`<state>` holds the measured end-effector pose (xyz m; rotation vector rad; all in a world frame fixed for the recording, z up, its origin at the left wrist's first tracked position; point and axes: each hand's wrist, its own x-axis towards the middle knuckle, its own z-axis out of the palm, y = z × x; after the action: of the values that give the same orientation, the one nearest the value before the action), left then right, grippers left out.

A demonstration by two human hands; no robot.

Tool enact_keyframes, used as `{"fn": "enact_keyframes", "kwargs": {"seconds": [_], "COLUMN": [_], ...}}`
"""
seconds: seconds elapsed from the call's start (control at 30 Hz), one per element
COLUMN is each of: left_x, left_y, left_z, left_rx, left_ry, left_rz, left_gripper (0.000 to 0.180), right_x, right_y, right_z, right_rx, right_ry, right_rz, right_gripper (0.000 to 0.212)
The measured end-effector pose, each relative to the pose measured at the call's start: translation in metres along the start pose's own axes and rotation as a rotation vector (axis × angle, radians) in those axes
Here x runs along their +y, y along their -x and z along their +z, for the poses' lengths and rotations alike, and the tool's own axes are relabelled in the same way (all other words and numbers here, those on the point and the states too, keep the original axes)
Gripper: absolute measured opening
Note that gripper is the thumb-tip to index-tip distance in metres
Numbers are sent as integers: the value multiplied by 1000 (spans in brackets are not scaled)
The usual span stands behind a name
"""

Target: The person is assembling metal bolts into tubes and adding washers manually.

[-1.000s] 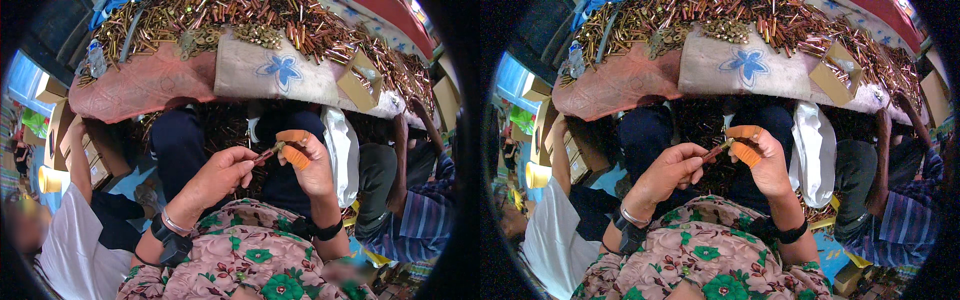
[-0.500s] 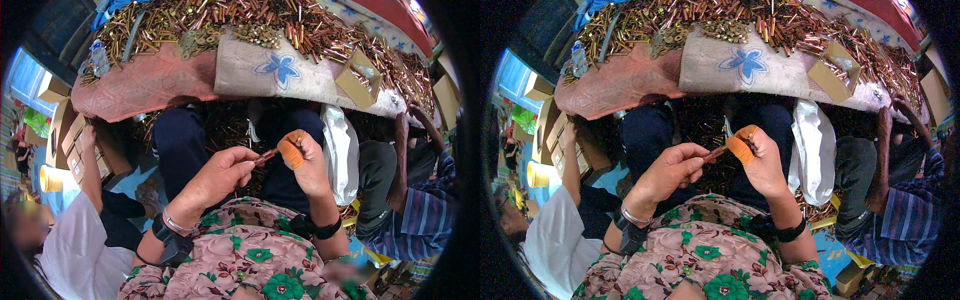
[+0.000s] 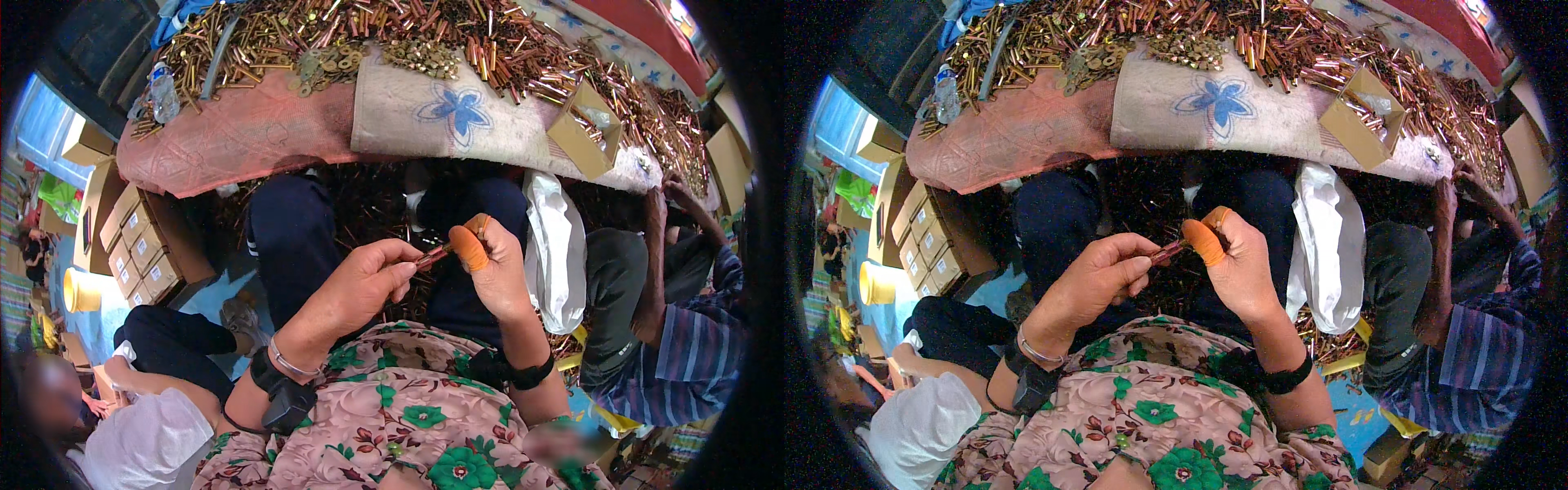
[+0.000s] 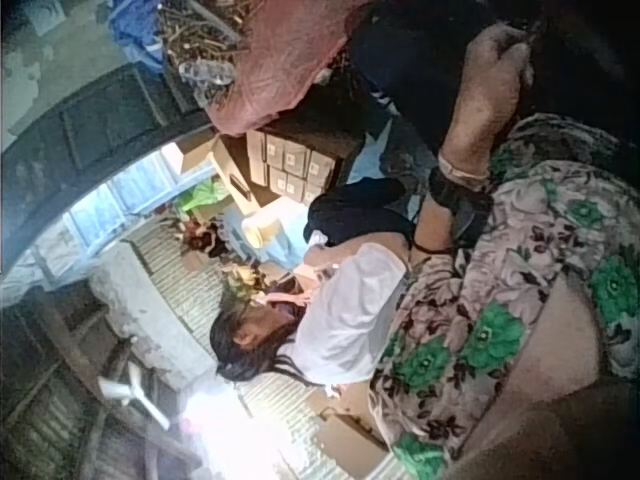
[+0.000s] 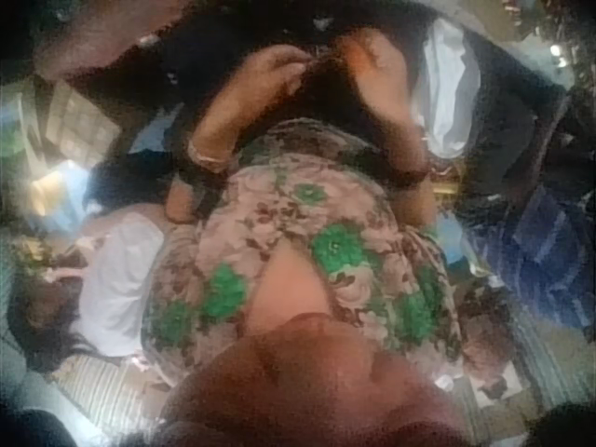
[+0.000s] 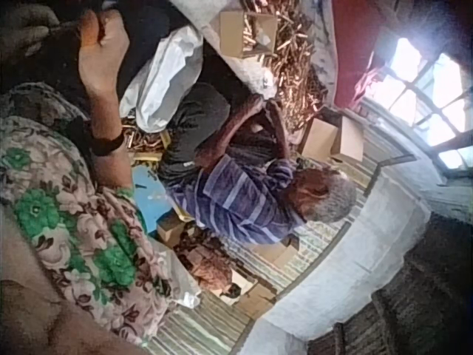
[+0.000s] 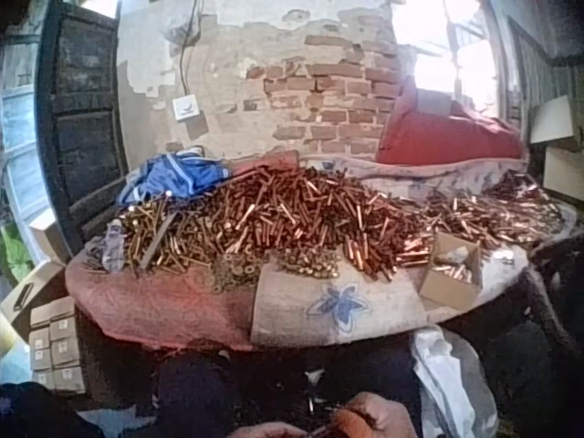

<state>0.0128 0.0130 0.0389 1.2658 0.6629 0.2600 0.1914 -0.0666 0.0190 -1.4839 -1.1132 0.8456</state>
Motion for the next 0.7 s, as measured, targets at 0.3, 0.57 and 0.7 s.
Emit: {"fn": "enact_keyframes", "kwargs": {"seconds": [0.3, 0.57, 0.7], "left_x": [-1, -9, -8], "left_y": [-2, -2, -3], "left_z": [-5, -11, -11], "left_rx": [-11, 16, 26], "left_ry": [17, 48, 71], "left_rz": [-22, 1, -5], "left_gripper": [20, 19, 18], "right_x": [5, -4, 2], "right_y": [-5, -6, -7], "right_z": [2, 13, 14], "right_rx": [-75, -2, -4], "right_ry": [103, -75, -239], "right_rz": [36, 98, 186], "right_gripper": [11, 9, 9]}}
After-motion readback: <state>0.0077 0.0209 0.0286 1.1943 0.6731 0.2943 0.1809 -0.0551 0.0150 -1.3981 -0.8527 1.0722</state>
